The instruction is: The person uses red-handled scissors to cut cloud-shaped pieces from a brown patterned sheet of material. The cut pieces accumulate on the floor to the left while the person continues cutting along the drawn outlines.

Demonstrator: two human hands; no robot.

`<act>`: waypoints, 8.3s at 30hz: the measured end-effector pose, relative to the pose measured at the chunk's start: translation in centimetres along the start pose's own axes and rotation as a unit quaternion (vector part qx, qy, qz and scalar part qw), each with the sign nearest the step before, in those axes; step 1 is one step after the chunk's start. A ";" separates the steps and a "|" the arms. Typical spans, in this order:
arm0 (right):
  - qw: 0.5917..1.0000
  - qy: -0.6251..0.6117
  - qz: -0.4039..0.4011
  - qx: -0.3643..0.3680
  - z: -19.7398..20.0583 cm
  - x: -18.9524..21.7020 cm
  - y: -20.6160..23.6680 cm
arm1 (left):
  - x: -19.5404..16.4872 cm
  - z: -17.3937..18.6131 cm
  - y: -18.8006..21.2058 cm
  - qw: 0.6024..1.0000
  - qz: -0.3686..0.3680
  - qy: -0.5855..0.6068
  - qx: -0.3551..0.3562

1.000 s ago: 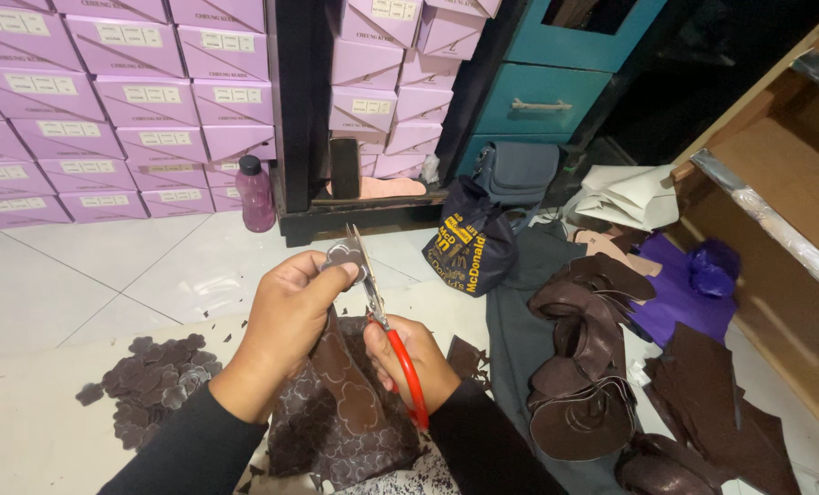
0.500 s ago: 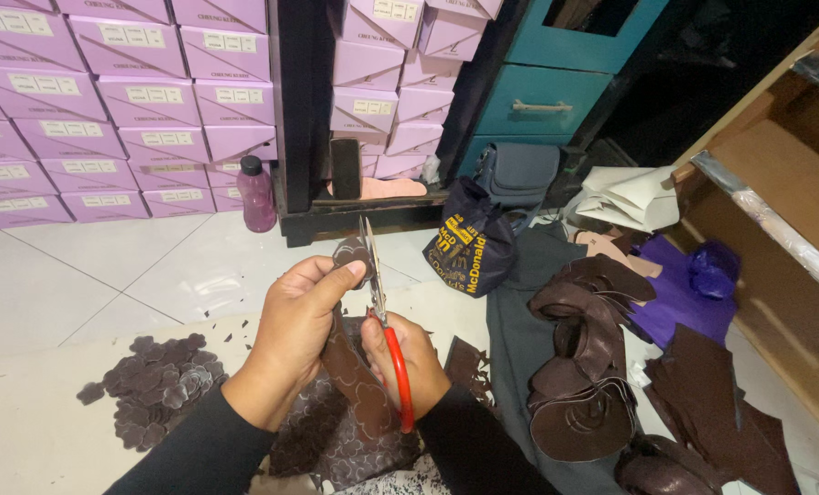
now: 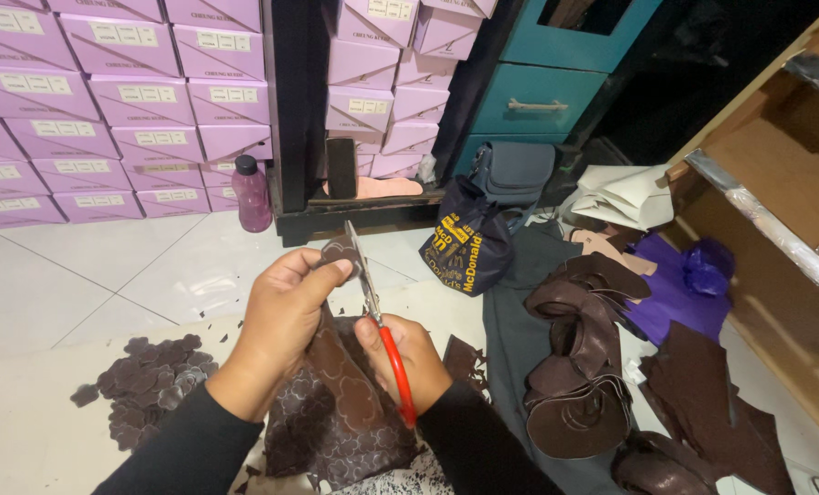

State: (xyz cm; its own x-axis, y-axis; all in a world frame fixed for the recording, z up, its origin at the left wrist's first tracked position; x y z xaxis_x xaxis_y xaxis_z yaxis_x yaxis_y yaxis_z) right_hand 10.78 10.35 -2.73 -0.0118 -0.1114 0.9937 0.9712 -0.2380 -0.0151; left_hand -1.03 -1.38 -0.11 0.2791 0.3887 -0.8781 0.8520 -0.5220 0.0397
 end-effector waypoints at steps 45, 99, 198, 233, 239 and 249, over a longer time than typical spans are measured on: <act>0.995 0.059 -0.004 0.083 0.4 -1.1 -0.4 | -0.2 0.5 0.1 0.997 0.024 -0.078 -0.015; 0.998 0.039 0.023 0.050 0.7 -0.7 -0.1 | -0.4 0.0 0.7 0.997 -0.044 -0.054 0.016; 0.999 -0.011 0.028 0.030 0.5 -0.5 0.0 | 0.5 -0.6 0.4 0.995 0.095 0.035 0.024; 0.993 -0.062 0.019 0.098 0.4 -1.7 -0.5 | 1.0 0.2 0.2 0.997 0.070 0.000 0.021; 0.996 0.032 0.019 0.080 0.5 -1.8 -0.6 | 0.7 0.4 0.1 0.998 0.058 -0.021 0.014; 0.993 0.106 0.037 0.047 0.3 -0.4 -0.6 | 0.8 0.3 0.0 0.998 0.029 -0.051 -0.013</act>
State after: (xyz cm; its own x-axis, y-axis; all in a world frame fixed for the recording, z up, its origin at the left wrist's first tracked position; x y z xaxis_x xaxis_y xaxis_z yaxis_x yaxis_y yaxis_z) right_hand 10.31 10.83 -3.10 0.0214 -0.3276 0.9446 0.9891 -0.1305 -0.0677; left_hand -0.94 -1.28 -0.96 0.2830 0.2790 -0.9176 0.8473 -0.5211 0.1029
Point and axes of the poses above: each hand's wrist, its own y-axis away from the middle knuckle, its own z-axis out of the back of the hand, x = y × z, the point moved 4 cm from there along -y, towards the middle knuckle, and after that the axes turned 5 degrees about z, right-handed, at the moved point
